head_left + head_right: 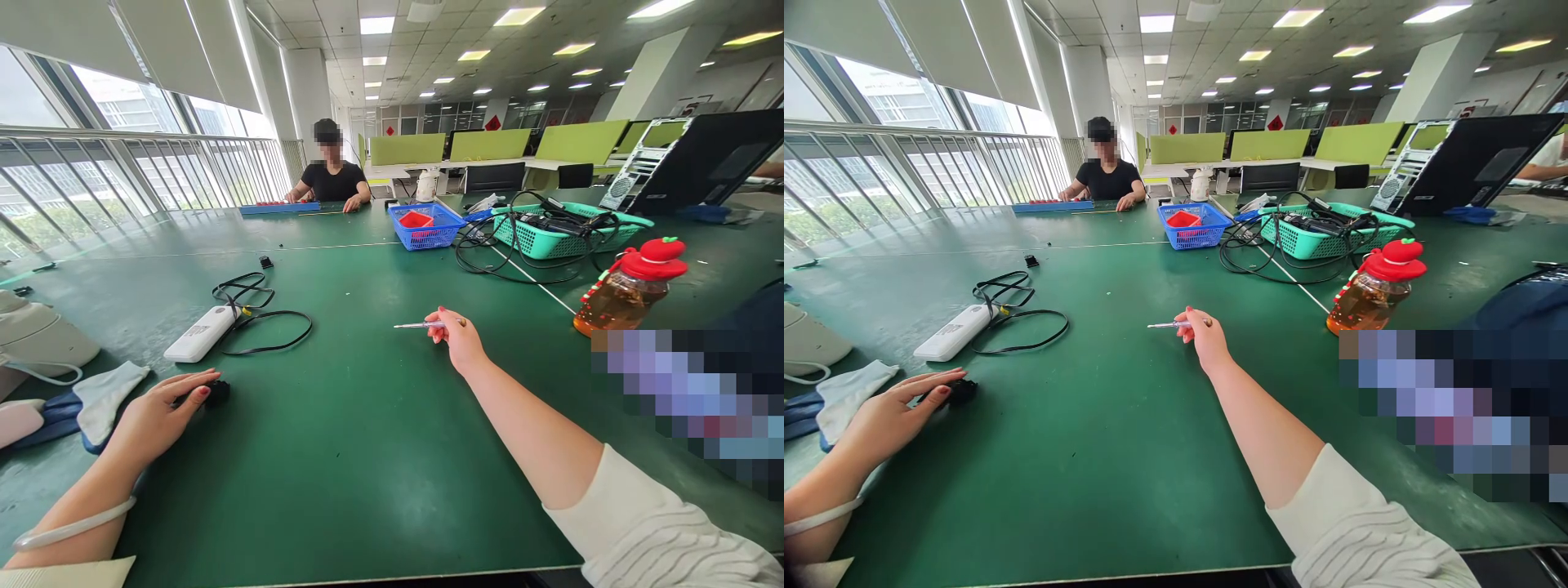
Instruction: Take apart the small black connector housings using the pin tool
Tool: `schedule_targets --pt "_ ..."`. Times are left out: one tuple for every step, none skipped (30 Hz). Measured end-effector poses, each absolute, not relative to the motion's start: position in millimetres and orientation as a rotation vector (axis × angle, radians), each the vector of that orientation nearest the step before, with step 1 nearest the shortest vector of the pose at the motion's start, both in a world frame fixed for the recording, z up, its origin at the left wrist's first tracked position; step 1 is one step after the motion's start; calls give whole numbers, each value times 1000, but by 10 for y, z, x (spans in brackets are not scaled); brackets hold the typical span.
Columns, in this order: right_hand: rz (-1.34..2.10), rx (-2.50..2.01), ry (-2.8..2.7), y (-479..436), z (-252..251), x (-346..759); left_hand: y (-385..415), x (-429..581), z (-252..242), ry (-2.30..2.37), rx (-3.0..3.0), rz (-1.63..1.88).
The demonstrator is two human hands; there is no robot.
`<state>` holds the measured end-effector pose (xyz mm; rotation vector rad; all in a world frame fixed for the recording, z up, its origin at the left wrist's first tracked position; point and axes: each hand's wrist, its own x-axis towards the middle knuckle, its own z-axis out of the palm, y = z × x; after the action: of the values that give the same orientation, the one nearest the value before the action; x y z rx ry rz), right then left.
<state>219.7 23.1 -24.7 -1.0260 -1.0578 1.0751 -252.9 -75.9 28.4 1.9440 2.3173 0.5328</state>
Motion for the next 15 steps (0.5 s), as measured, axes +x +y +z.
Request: schedule_targets --pt "1075 -1026 -1060 231 -247 2195 -758 -2546 276 2346 1932 554" --pt "1074 -1025 -1062 232 -248 2195 -756 -2567 265 2373 1918 576" --pt "1074 -1024 -1063 232 -249 2194 -752 -2590 253 2386 1908 588" --pt "1075 -1022 -1064 233 -250 2194 -746 -2611 241 2380 1911 595" --pt "1075 -1022 -1063 233 -251 2194 -739 -2627 230 2356 1930 601" --pt "1076 -1023 -1061 232 -250 2194 -730 -2638 222 2326 1952 599" --pt "1077 -1023 -1058 231 -248 2194 -721 -2642 219 2309 1959 577" --pt "1078 -1024 -1054 229 -245 2194 -713 -2641 220 2316 1945 536" --pt "1078 -1023 -1051 227 -241 2193 -706 -2634 226 2354 1907 479" --pt "1078 -1022 -1049 225 -237 2192 -701 -2626 235 2411 1851 405" --pt "1079 -1020 -1047 224 -234 2192 -698 -2619 244 2471 1800 328" --pt "1079 -1017 -1046 224 -233 2192 -696 -2615 251 2518 1778 269" --pt "1082 -1015 -1047 226 -234 2192 -696 -2618 254 2551 1793 240" --pt "1084 -1013 -1048 228 -237 2193 -697 -2628 251 2569 1837 236" --pt "1087 -1012 -1049 232 -241 2194 -698 -2644 243 2582 1889 246"
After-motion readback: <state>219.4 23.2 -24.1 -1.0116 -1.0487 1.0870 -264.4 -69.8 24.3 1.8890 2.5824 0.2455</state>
